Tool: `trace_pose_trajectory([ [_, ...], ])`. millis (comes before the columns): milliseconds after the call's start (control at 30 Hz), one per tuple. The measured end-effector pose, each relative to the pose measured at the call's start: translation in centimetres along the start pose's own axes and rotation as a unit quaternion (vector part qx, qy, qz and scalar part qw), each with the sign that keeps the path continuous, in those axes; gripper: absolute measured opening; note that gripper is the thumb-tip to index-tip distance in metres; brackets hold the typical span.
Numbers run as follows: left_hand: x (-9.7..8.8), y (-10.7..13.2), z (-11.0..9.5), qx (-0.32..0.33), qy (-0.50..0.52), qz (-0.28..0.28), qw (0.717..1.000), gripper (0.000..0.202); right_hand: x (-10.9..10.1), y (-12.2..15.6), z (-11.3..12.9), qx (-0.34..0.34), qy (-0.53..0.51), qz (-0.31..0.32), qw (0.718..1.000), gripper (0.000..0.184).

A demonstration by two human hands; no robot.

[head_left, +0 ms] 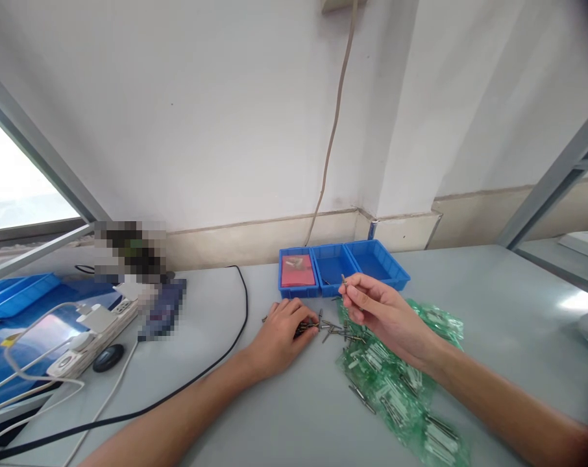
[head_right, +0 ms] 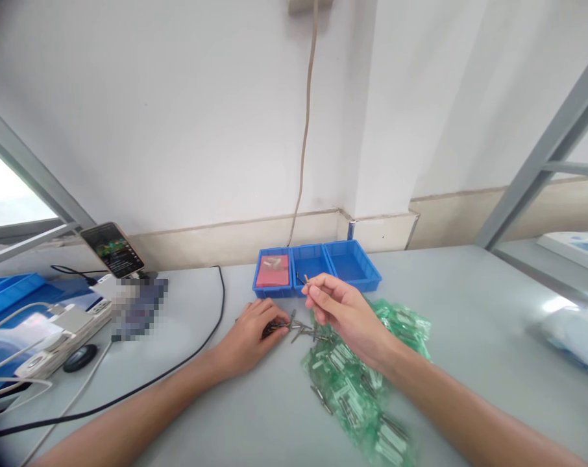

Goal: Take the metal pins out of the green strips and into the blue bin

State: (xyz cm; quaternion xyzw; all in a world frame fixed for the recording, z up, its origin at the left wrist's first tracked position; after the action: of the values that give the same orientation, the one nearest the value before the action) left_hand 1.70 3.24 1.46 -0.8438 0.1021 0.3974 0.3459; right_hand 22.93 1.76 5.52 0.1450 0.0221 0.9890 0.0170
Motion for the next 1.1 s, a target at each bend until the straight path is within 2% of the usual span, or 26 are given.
trace_pose_trajectory([
  [200, 0.02, -0.01, -0.04, -0.001, 0.005, -0.001, 1.000, 0.004, 0.08, -0.19, -0.18, 0.000, -0.009, 0.009, 1.000, 0.027],
  [400, -0.05, -0.04, -0.10, -0.004, -0.003, 0.002, 1.000, 0.005, 0.13, 0.06, 0.14, 0.006, -0.014, -0.009, 1.000, 0.028],
  [733, 0.01, 0.04, 0.01, -0.004, 0.000, 0.004, 1.000, 0.005, -0.05, 0.21, 0.27, -0.037, 0.070, -0.011, 0.997, 0.031],
  [1100, 0.03, 0.07, 0.07, -0.003, 0.002, -0.001, 1.000, 0.006, 0.04, 0.07, 0.34, -0.050, 0.075, -0.002, 0.996, 0.034],
])
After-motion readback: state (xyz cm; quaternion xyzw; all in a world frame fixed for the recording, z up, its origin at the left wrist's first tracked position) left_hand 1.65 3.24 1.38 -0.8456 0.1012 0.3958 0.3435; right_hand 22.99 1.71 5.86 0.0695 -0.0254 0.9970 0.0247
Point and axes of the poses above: each hand's wrist, its own y-axis away from the middle knuckle, its own x-axis out of the palm, z = x × y, the point moved 4 cm from there along -y, towards the middle knuckle, and after that the axes turned 15 degrees about -z, right-handed, at the moved point
